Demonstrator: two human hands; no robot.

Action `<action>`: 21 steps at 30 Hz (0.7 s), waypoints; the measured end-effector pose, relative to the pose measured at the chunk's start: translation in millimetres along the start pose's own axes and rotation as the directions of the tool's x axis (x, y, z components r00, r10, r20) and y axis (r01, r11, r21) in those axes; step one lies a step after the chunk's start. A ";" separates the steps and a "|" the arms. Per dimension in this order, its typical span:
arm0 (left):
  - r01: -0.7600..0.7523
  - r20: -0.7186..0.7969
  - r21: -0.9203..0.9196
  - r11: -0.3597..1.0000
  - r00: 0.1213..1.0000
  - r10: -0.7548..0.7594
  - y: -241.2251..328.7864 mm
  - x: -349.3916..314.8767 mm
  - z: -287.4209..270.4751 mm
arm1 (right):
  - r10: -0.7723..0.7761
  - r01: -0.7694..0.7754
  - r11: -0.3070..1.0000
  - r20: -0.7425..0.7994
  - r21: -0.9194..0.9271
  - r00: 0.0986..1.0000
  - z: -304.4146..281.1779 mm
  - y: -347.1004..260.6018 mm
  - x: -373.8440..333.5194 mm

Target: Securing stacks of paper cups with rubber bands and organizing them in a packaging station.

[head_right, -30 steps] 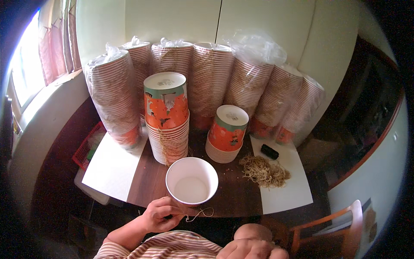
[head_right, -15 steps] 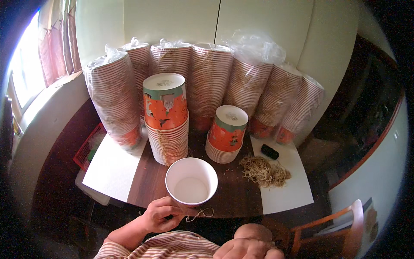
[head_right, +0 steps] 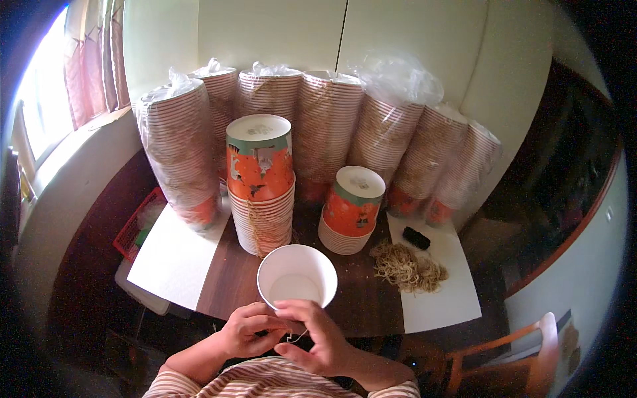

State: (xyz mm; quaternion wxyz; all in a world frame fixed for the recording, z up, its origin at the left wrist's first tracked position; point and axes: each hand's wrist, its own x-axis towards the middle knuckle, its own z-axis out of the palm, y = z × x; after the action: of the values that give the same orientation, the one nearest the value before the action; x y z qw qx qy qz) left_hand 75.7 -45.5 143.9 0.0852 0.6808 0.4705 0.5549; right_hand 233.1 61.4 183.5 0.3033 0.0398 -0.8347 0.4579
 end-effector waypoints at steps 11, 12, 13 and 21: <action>0.165 0.073 -0.005 0.986 0.984 -0.164 5.4 -5.8 -4.6 | 0.372 -0.406 0.884 0.177 0.234 0.911 7.9 10.0 -10.2; 0.165 0.073 -0.005 0.986 0.984 -0.164 7.5 -5.0 -5.7 | 0.368 -0.390 0.908 0.154 0.151 0.917 6.9 9.8 -10.3; 0.179 0.073 -0.021 0.984 0.982 -0.177 9.3 -3.5 -7.2 | 0.368 -0.390 0.908 0.154 0.151 0.917 9.0 11.7 -11.0; 0.183 0.047 -0.042 0.982 0.982 -0.181 6.0 -6.8 -7.9 | 0.054 -0.068 0.976 -0.070 -0.207 0.996 9.5 15.2 -12.7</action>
State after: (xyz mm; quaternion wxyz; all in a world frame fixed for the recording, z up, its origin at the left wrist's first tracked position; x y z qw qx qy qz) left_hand 72.8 -56.9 146.0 0.1614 0.6445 0.5158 0.5409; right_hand 233.6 60.0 161.6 0.3180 -0.0325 -0.8690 0.3777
